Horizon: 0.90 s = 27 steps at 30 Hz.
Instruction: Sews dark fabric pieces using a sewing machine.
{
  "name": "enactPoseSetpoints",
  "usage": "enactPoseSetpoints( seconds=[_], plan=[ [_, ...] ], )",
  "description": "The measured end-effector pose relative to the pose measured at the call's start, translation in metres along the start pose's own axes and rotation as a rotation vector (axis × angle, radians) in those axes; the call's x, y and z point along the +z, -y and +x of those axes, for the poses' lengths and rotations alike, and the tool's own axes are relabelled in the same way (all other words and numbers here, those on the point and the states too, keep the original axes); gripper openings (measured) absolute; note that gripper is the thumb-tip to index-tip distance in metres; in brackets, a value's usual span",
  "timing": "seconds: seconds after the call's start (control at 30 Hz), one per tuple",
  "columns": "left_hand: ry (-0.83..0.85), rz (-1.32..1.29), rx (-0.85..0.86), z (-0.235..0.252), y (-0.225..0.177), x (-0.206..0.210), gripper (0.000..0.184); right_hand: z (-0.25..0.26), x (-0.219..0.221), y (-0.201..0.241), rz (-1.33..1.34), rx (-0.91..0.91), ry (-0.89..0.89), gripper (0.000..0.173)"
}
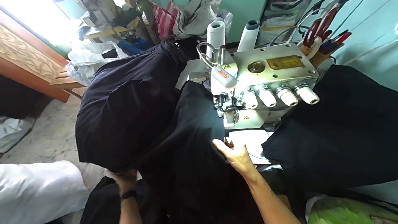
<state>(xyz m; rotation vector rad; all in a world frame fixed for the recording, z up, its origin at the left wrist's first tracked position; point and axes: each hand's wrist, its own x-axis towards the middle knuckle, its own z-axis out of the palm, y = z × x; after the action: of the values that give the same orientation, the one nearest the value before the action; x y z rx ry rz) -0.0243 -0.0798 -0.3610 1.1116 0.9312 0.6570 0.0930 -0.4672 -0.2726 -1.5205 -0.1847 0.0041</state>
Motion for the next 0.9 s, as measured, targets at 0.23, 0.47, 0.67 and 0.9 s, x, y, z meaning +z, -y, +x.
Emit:
enactPoseSetpoints(
  seconds=[0.23, 0.47, 0.67, 0.9],
  plan=[
    [-0.153, 0.553, 0.319, -0.109, -0.052, -0.013, 0.061, -0.008, -0.03, -0.014, 0.372, 0.1, 0.066, 0.028],
    [0.021, 0.727, 0.776, 0.006, -0.219, -0.024, 0.04, -0.046, -0.027, -0.018, 0.385, 0.318, 0.467, 0.017],
    [0.698, 0.889, 0.914, -0.126, -0.137, 0.142, 0.045, -0.073, -0.011, -0.027, 0.328, 0.255, 0.264, 0.028],
    [0.797, 0.928, 0.917, -0.186, -0.04, 0.152, 0.03, -0.049, -0.038, -0.015, 0.171, 0.239, 0.493, 0.016]
  ],
)
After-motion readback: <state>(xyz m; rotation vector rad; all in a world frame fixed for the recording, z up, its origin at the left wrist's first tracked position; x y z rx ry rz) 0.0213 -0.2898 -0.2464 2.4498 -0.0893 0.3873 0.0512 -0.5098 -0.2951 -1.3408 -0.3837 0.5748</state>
